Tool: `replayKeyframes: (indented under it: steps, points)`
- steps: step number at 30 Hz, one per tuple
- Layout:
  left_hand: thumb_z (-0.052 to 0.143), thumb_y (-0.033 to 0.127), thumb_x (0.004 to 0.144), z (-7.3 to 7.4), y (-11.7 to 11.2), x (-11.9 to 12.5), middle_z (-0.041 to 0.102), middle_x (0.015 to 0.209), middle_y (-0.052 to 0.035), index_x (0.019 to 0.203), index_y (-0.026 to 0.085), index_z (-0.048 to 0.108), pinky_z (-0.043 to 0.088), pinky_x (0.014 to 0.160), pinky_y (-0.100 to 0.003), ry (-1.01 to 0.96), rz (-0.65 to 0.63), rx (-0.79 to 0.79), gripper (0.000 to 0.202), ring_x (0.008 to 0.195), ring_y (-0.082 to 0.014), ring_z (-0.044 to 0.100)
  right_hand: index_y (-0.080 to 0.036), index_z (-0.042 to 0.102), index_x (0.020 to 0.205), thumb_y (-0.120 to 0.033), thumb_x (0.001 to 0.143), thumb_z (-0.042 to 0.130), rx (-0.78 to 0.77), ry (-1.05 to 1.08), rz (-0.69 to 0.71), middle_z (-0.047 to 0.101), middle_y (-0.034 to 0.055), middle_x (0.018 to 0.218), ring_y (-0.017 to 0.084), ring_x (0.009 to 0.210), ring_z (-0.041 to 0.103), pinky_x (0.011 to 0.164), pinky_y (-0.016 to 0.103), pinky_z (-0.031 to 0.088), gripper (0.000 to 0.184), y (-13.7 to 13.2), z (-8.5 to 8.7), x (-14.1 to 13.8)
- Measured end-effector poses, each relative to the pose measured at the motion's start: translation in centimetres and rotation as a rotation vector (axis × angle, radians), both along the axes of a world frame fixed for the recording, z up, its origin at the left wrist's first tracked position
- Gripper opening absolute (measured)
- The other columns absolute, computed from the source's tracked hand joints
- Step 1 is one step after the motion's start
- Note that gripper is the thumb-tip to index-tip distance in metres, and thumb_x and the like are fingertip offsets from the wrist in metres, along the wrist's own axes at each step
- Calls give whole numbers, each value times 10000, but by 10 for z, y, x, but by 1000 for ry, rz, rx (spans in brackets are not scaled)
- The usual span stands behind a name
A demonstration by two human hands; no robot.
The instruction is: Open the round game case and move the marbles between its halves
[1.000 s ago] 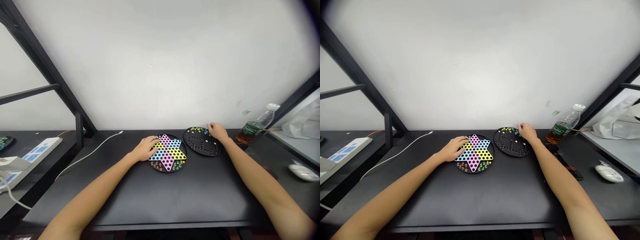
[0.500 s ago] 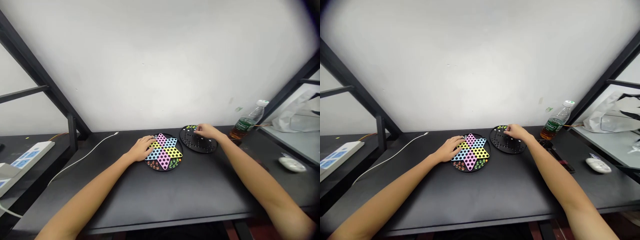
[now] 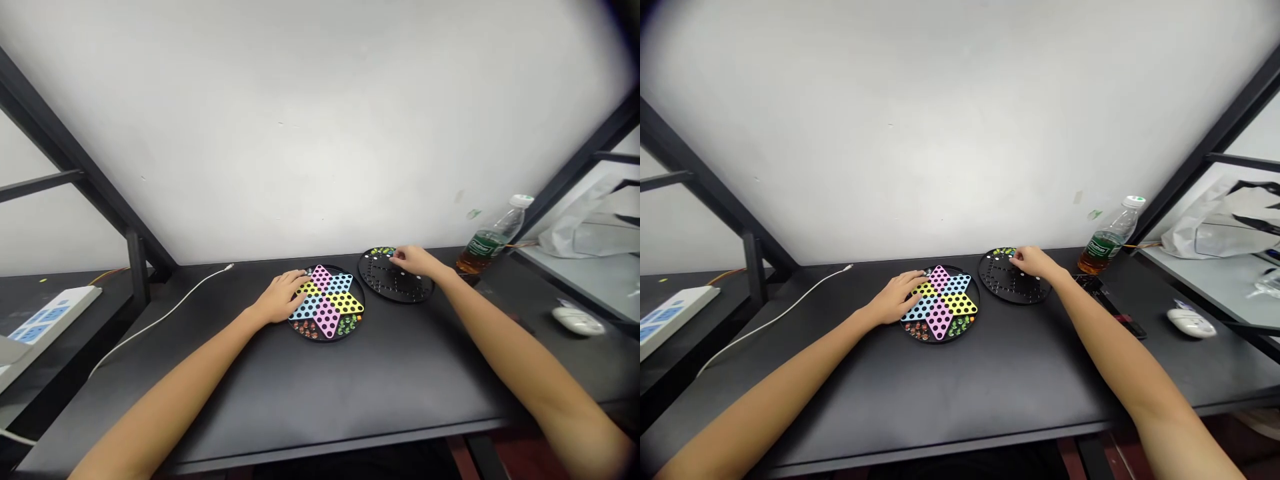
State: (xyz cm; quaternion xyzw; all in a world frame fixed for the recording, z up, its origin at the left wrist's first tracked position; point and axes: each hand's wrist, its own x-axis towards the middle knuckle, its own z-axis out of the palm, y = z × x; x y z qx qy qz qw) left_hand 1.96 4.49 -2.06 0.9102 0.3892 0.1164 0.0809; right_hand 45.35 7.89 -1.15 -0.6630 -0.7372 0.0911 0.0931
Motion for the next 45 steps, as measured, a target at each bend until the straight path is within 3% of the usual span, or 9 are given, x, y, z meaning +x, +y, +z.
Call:
replayKeyframes:
  steps: [5,10,14,16,21,25,30,36,45]
  points:
    - [384,392,989,2,-2,6,493,1505,-105,1394,224,530,409,1115,-495,21,63,35,462,1383,-291,439,-177,686,895,-367,956,518,62,-44,52,730,80,862,203,784,649,693,270,419,261,-24,35,-31]
    - [383,378,980,6,-14,19,589,1365,-147,1288,206,583,496,954,-481,133,203,145,406,1223,-327,546,-191,675,864,-383,970,518,113,-118,260,704,90,865,216,779,640,688,289,431,270,-73,62,-102]
    - [396,421,967,8,-32,26,673,1056,-201,1101,133,649,473,909,-520,192,351,244,406,1062,-368,605,-183,677,952,-352,974,538,93,-148,495,679,121,998,242,912,642,792,325,487,220,-98,46,-145]
    - [413,410,952,8,-39,28,664,1093,-215,1088,128,655,437,951,-559,196,354,305,396,1123,-404,572,-174,659,1045,-315,967,552,98,-178,549,654,137,1097,256,987,632,833,348,506,194,-100,34,-152]
    - [427,311,931,8,-42,30,626,1208,-199,1082,159,649,358,1062,-564,167,220,287,309,1197,-389,533,-163,617,1167,-330,975,544,92,-195,567,628,143,1183,265,1026,638,876,382,527,265,-92,20,-147]
    - [389,377,965,10,-44,33,654,1041,-178,1044,163,641,466,899,-507,203,271,235,339,992,-342,604,-179,614,1185,-351,977,540,56,-132,578,635,128,1223,256,1069,643,903,372,529,280,-83,22,-137]
    - [390,498,975,11,-47,35,640,1013,-171,1042,175,637,488,864,-496,188,283,246,413,1020,-348,589,-190,623,1176,-299,945,578,52,6,633,619,114,1310,245,1146,620,982,373,496,260,-71,20,-123]
    - [465,410,962,3,-39,31,514,1394,-173,1232,170,575,321,1146,-535,56,118,208,377,1324,-345,444,-174,633,1081,-199,955,513,160,75,544,661,112,1147,224,1078,618,963,357,483,175,-63,14,-135]
    - [450,385,982,-1,-36,30,545,1385,-170,1286,152,552,348,1138,-502,56,99,166,396,1313,-319,480,-138,620,1064,-230,1003,475,158,-17,372,635,122,1075,209,1011,619,930,316,469,182,-61,-4,-164]
